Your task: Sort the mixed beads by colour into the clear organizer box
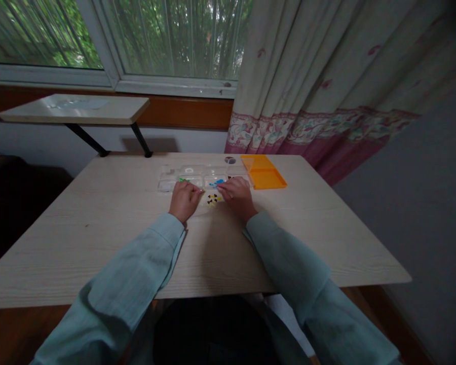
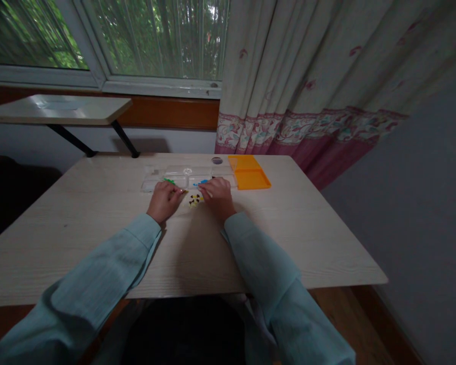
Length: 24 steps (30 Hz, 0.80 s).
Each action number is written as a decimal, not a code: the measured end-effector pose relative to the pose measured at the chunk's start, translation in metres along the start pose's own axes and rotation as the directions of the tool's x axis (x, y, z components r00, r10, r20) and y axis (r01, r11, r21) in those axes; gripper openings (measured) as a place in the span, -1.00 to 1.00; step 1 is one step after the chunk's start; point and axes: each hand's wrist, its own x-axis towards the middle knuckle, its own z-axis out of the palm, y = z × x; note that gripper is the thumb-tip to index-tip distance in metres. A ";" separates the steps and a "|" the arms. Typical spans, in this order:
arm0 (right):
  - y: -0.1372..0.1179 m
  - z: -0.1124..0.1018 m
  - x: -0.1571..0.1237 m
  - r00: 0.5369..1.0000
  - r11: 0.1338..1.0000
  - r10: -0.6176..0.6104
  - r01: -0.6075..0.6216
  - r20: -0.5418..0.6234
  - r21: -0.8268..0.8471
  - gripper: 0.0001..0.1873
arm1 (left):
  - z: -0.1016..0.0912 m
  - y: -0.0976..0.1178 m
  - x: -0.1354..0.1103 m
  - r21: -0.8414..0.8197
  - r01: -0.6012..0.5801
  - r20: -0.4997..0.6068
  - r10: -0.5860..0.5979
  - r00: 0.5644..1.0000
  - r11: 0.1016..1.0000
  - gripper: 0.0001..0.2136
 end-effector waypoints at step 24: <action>-0.033 0.001 -0.006 0.988 0.988 -0.147 0.149 0.054 -0.038 -0.73 | 0.004 0.011 -0.005 -0.193 -0.009 0.013 0.011 1.000 0.981 -0.77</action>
